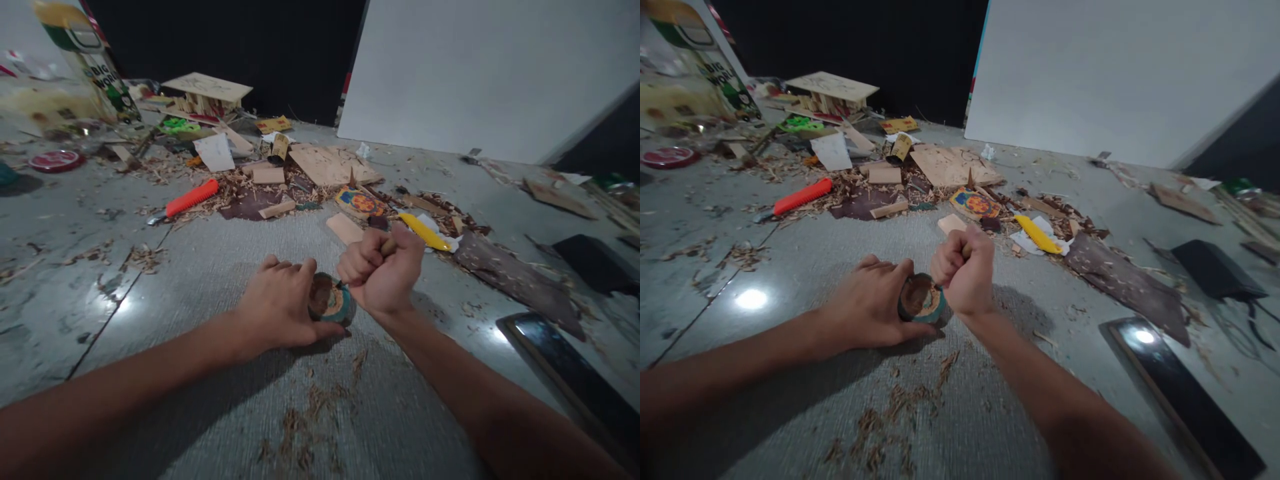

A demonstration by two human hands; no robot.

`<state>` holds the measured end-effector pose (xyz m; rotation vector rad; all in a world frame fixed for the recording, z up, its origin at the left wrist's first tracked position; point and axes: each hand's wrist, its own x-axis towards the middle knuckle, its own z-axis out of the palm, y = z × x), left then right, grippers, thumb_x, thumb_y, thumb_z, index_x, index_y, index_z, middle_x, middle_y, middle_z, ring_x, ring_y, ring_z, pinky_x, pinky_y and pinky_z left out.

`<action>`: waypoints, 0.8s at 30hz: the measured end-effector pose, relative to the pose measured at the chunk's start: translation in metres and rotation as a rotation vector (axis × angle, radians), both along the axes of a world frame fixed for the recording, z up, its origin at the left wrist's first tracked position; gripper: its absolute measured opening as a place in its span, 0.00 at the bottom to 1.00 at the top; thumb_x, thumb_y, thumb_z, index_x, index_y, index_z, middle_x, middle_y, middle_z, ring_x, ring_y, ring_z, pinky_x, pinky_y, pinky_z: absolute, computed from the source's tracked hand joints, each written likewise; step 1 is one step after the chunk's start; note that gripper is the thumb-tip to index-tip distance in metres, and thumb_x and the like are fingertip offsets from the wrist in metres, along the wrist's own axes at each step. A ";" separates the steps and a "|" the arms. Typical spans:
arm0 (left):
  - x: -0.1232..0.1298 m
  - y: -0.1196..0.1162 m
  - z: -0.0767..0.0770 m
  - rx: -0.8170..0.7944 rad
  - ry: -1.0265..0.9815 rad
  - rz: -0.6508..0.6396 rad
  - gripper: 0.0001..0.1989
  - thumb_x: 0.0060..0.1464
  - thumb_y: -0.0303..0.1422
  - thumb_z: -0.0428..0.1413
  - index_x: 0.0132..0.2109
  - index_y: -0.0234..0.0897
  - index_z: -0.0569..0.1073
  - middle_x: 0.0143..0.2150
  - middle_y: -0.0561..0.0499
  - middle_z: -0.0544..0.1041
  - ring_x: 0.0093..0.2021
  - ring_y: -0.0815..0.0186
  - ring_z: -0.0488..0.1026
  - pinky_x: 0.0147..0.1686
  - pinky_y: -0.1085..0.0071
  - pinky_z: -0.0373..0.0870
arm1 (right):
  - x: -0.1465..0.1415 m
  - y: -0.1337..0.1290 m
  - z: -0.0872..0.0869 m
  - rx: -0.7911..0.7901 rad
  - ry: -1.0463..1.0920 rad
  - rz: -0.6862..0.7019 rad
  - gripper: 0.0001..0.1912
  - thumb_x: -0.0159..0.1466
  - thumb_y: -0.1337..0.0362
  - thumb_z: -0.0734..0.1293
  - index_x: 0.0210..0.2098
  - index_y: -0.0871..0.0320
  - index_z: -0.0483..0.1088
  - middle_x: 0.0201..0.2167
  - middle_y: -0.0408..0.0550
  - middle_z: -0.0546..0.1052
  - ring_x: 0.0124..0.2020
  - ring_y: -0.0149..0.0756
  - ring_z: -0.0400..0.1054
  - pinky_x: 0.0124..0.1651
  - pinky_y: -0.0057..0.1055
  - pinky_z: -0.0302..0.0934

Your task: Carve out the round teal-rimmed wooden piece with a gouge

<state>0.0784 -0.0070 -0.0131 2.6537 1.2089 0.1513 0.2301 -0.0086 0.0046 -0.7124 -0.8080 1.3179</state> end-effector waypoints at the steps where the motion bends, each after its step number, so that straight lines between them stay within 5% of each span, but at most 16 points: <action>1: 0.000 0.000 0.000 0.006 -0.004 -0.003 0.43 0.43 0.71 0.46 0.43 0.34 0.67 0.34 0.39 0.79 0.37 0.44 0.78 0.45 0.48 0.66 | 0.002 0.003 -0.001 -0.057 0.060 -0.032 0.29 0.59 0.48 0.62 0.11 0.54 0.46 0.09 0.33 0.42 0.11 0.22 0.33 0.14 0.25 0.33; 5: 0.000 -0.001 -0.001 0.040 0.001 -0.013 0.41 0.43 0.70 0.49 0.43 0.34 0.67 0.35 0.40 0.79 0.38 0.44 0.77 0.44 0.49 0.67 | 0.012 0.011 -0.007 -0.302 0.292 -0.181 0.26 0.65 0.52 0.52 0.14 0.53 0.43 0.10 0.33 0.41 0.12 0.24 0.30 0.12 0.26 0.31; 13: 0.001 -0.001 -0.001 0.065 0.004 -0.007 0.40 0.43 0.68 0.52 0.44 0.33 0.68 0.36 0.39 0.79 0.39 0.44 0.77 0.44 0.48 0.68 | 0.018 0.018 -0.018 -0.411 0.374 -0.261 0.23 0.66 0.56 0.49 0.16 0.53 0.39 0.10 0.33 0.41 0.11 0.25 0.31 0.11 0.25 0.34; 24: 0.004 -0.002 -0.001 0.051 0.015 0.094 0.51 0.37 0.76 0.40 0.43 0.31 0.70 0.31 0.36 0.79 0.36 0.41 0.78 0.44 0.46 0.67 | 0.020 0.008 0.012 -0.261 0.273 -0.182 0.25 0.65 0.54 0.52 0.14 0.53 0.42 0.10 0.34 0.41 0.11 0.26 0.32 0.12 0.27 0.31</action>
